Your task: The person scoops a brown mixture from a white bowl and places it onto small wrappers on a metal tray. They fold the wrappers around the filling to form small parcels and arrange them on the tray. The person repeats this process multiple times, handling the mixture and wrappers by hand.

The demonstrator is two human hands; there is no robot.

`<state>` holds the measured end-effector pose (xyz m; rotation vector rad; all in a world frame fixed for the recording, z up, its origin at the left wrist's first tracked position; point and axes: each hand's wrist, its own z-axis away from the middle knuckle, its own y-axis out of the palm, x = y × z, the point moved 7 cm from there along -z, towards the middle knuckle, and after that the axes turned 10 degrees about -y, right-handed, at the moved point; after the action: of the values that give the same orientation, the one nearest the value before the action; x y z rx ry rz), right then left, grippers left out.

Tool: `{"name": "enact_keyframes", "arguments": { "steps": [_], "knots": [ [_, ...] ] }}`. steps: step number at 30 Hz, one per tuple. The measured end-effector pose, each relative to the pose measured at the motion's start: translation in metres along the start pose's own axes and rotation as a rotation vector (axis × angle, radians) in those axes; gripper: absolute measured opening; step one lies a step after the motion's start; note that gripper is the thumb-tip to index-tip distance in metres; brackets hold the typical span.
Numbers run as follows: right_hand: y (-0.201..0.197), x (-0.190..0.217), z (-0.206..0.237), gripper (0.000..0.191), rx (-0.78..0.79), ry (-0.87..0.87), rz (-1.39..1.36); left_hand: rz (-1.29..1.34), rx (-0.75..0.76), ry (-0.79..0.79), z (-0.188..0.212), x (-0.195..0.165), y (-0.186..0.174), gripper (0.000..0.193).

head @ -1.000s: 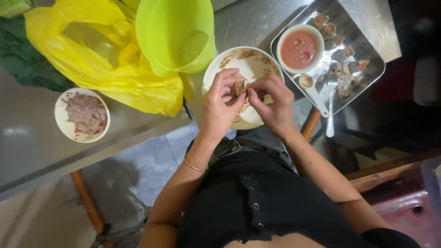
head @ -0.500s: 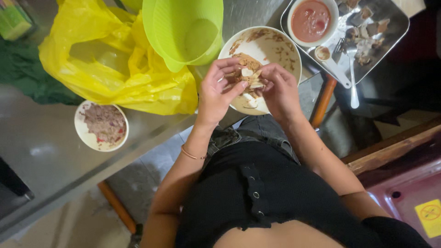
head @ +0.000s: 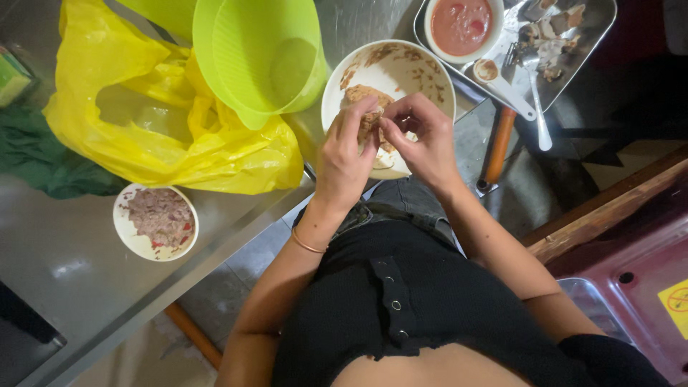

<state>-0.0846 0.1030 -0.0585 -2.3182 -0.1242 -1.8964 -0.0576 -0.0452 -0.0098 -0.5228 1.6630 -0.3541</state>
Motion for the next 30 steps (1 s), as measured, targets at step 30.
{"name": "enact_keyframes", "arguments": {
  "steps": [30],
  "knots": [
    [-0.069, -0.04, -0.042, 0.008, 0.189, 0.248, -0.402, 0.694, 0.064, -0.405, -0.023, -0.001, 0.063, 0.045]
  ]
}}
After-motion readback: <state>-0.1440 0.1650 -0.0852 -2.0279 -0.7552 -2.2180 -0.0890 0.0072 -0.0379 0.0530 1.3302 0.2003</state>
